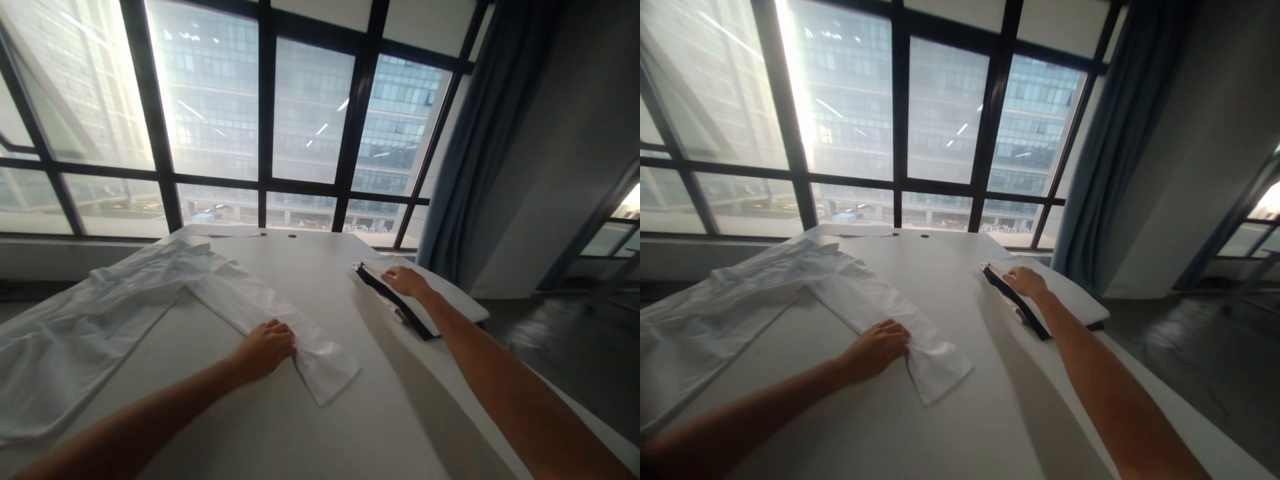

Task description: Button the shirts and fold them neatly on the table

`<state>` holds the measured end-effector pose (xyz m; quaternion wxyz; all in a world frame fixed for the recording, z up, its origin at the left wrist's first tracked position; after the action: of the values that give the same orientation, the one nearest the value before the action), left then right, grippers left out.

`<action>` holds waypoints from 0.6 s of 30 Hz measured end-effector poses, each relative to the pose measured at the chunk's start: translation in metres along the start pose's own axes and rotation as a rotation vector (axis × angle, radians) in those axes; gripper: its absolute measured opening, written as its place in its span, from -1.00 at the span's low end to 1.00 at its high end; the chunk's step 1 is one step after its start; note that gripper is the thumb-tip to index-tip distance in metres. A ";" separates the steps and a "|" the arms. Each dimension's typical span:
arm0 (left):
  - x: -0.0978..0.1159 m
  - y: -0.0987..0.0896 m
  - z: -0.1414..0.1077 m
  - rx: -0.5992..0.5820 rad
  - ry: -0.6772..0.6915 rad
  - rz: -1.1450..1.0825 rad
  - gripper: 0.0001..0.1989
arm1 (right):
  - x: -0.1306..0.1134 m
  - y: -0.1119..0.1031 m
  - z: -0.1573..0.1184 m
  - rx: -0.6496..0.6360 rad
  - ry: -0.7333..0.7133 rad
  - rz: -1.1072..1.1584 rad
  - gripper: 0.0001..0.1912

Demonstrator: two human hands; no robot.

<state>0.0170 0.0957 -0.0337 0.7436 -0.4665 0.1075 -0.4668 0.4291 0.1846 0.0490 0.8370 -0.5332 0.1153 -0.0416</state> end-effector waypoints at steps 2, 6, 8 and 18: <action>0.002 0.001 0.008 0.049 -0.092 0.025 -0.70 | -0.038 -0.003 -0.033 -0.107 -0.019 0.177 -0.58; 0.010 0.005 0.020 0.231 -0.412 -0.074 -0.72 | -0.110 0.000 -0.105 -0.588 0.037 0.579 -0.34; 0.015 0.008 0.024 0.354 -0.507 -0.199 -0.70 | -0.138 0.001 -0.133 -0.688 0.031 0.662 -0.35; -0.029 -0.058 -0.014 0.382 -0.391 -0.207 -0.59 | -0.115 -0.035 -0.113 -0.406 -0.002 0.519 -0.82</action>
<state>-0.0412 0.1034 -0.0035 0.7730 -0.4077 -0.1759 -0.4532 0.2922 0.0919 0.0518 0.6963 -0.6421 0.2525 0.1974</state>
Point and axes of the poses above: each hand's wrist, its own z-axis towards the middle knuckle, its own y-axis out of the palm, x = y × z, the point moved 1 cm from there along z, towards the middle knuckle, and after that the axes turned 14 degrees about x, right-handed, at the moved point
